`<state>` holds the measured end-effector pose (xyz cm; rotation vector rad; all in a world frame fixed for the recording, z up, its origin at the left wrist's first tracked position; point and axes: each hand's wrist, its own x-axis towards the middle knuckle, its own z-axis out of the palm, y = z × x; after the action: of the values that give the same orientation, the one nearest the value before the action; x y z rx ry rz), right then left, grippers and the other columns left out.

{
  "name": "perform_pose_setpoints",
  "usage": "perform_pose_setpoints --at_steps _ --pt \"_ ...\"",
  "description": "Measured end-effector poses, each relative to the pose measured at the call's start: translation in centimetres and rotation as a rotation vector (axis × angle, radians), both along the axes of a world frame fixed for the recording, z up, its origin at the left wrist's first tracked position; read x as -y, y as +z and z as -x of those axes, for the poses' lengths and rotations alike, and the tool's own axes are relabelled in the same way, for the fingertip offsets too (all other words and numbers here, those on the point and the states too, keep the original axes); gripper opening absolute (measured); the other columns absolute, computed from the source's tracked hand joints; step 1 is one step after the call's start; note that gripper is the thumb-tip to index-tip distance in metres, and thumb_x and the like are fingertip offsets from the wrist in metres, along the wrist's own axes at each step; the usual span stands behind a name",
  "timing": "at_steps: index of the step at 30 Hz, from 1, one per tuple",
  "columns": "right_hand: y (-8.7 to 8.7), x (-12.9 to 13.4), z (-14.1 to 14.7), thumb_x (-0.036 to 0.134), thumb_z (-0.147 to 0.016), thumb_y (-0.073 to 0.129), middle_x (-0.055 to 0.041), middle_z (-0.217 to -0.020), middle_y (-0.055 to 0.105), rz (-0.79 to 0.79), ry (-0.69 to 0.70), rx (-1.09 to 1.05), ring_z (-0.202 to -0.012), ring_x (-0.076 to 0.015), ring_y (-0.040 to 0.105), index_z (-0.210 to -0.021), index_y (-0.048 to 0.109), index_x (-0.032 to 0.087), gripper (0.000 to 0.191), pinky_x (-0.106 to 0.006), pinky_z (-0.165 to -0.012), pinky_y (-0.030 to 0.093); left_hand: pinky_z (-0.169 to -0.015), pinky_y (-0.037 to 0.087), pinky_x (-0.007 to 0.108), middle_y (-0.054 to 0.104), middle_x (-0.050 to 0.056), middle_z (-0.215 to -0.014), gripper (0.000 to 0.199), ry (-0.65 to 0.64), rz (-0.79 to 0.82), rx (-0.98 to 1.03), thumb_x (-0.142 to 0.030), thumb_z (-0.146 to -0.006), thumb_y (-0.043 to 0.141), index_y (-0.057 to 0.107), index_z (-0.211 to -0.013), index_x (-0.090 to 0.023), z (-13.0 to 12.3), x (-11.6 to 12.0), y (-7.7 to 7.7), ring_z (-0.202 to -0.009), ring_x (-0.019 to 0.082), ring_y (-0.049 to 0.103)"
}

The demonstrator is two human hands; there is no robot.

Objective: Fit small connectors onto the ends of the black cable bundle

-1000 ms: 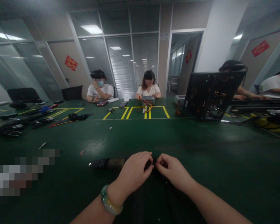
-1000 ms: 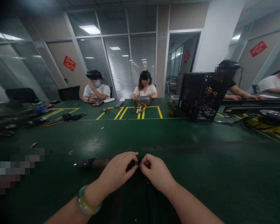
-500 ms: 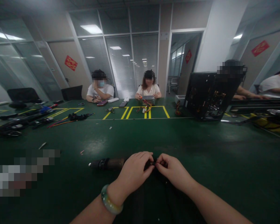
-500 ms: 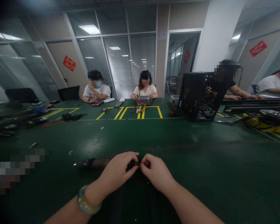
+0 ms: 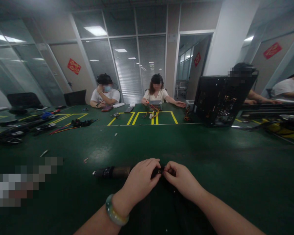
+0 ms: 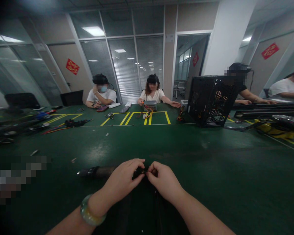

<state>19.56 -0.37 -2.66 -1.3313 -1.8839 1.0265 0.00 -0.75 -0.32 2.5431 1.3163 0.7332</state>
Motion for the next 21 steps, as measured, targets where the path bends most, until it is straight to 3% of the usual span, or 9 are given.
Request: perform_pose_setpoints --at_steps 21 --pt "0.11 0.02 0.07 0.026 -0.086 0.057 0.0021 -0.073 0.064 -0.019 -0.01 0.019 -0.066 -0.0136 0.058 -0.083 0.062 0.019 0.009 -0.021 -0.057 0.039 -0.093 0.045 0.041 0.062 0.002 -0.115 0.01 -0.004 -0.02 -0.039 -0.018 -0.084 0.059 0.057 -0.093 -0.022 0.01 0.04 -0.33 -0.107 0.022 0.058"
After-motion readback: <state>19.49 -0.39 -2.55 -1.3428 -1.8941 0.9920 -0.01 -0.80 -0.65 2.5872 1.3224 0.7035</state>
